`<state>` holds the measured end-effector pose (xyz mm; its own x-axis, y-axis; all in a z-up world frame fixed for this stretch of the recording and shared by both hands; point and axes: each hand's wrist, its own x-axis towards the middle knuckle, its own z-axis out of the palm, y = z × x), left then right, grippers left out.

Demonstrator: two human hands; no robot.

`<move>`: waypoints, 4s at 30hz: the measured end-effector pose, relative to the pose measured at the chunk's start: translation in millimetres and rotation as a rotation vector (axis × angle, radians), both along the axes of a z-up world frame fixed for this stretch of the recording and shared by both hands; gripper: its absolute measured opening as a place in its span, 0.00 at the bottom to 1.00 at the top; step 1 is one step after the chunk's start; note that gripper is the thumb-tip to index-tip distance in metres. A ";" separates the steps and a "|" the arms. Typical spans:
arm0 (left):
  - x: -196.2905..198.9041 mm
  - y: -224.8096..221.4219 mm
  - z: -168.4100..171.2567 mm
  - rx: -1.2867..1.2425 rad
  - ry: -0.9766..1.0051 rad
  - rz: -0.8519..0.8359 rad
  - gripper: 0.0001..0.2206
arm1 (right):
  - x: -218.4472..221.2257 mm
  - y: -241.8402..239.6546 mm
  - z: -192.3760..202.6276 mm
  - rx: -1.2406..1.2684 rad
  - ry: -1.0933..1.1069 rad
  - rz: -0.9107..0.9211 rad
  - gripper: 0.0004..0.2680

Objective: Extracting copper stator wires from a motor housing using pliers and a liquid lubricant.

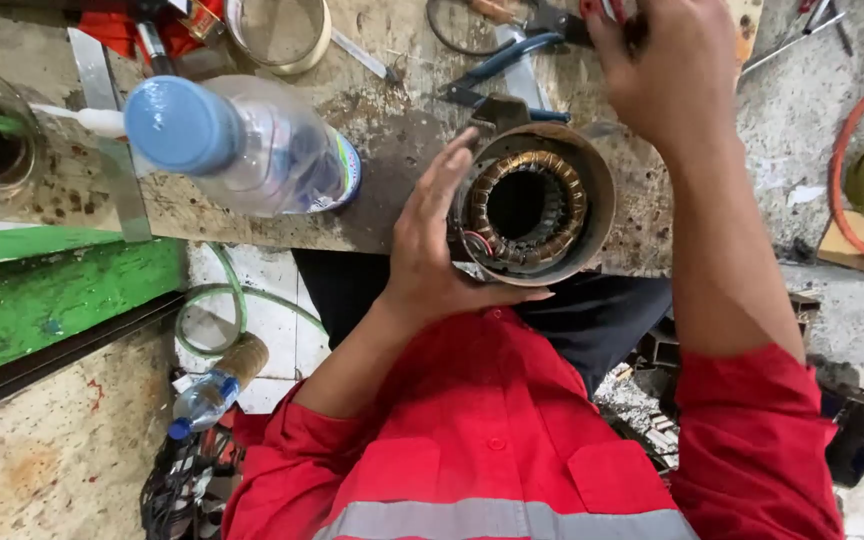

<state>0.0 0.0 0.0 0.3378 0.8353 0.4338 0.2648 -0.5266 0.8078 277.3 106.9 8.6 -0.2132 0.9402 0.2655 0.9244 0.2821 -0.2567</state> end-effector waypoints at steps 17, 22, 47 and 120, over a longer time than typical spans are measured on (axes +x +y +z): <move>25.4 -9.1 5.4 0.095 -0.081 0.264 0.57 | -0.6 -24.4 26.3 0.104 0.527 -0.155 0.02; -6.9 24.3 -1.4 0.029 -0.177 -0.097 0.59 | 15.8 -86.1 44.4 0.122 1.035 -0.116 0.13; -18.0 26.8 -2.3 -0.019 -0.063 -0.065 0.59 | -42.0 -147.7 34.8 0.125 1.831 -0.236 0.14; -15.1 19.3 -3.0 0.258 -0.199 -0.023 0.25 | -72.7 -89.5 86.5 -0.267 0.668 0.357 0.18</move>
<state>-15.1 19.3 -3.0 0.2425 0.6824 0.6896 0.1004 -0.7246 0.6818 204.6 17.4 95.2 -0.3886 0.8951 0.2186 0.4174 0.3825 -0.8243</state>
